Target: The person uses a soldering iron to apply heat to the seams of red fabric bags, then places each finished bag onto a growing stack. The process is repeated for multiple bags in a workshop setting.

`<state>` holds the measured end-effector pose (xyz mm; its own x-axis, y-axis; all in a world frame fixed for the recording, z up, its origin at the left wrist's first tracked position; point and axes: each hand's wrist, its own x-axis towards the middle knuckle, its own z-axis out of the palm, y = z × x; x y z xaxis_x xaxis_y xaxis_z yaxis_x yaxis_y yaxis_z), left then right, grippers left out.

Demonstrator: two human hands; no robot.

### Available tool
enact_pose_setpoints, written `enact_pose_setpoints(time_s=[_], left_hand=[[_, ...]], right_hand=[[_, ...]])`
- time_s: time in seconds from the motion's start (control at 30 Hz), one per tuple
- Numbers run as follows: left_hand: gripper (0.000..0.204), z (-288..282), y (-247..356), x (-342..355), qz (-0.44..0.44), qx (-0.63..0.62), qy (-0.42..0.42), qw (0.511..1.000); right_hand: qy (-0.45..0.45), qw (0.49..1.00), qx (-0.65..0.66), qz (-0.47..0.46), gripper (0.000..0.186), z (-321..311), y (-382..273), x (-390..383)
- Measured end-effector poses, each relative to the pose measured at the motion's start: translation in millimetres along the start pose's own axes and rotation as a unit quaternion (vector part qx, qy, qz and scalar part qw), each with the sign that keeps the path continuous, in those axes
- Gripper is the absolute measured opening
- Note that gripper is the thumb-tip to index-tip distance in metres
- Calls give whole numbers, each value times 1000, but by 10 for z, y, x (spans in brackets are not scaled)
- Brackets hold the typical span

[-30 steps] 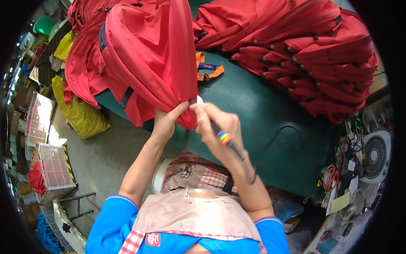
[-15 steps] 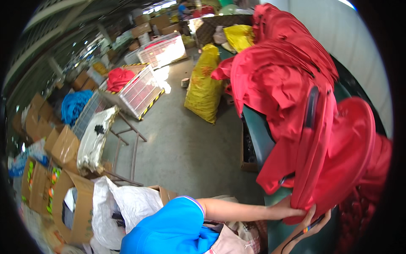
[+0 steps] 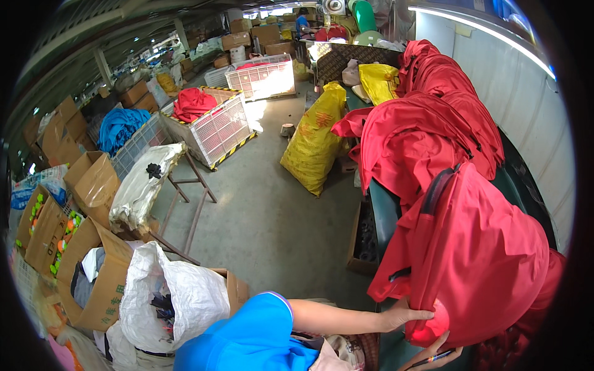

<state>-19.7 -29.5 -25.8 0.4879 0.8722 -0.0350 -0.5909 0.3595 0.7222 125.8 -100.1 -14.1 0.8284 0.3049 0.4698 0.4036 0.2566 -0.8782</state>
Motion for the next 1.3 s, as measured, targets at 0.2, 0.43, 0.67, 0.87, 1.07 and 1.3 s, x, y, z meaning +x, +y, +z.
enact_pose_setpoints(time_s=[0.2, 0.43, 0.67, 0.87, 1.07, 1.3], left_hand=[[58, -61, 228, -55, 33, -21, -32, 999], [63, -103, 262, -21, 56, 10, -44, 997], [54, -192, 101, 19, 67, -49, -13, 996], [54, -185, -132, 133, 54, -120, 12, 991], [64, -84, 39, 66, 38, -170, -10, 985], [85, -119, 229, 6, 26, 13, -64, 998]], right_hand=[[-17, 998, -34, -46, 46, -58, 108, 13], [-26, 993, -72, -91, 47, -126, 146, -4], [-32, 985, -103, -132, 48, -162, 190, -17], [-36, 979, -123, -158, 48, -180, 204, 6], [-43, 967, -162, -190, 49, -228, 293, 6], [-47, 992, -62, -94, 48, -132, 196, -21]])
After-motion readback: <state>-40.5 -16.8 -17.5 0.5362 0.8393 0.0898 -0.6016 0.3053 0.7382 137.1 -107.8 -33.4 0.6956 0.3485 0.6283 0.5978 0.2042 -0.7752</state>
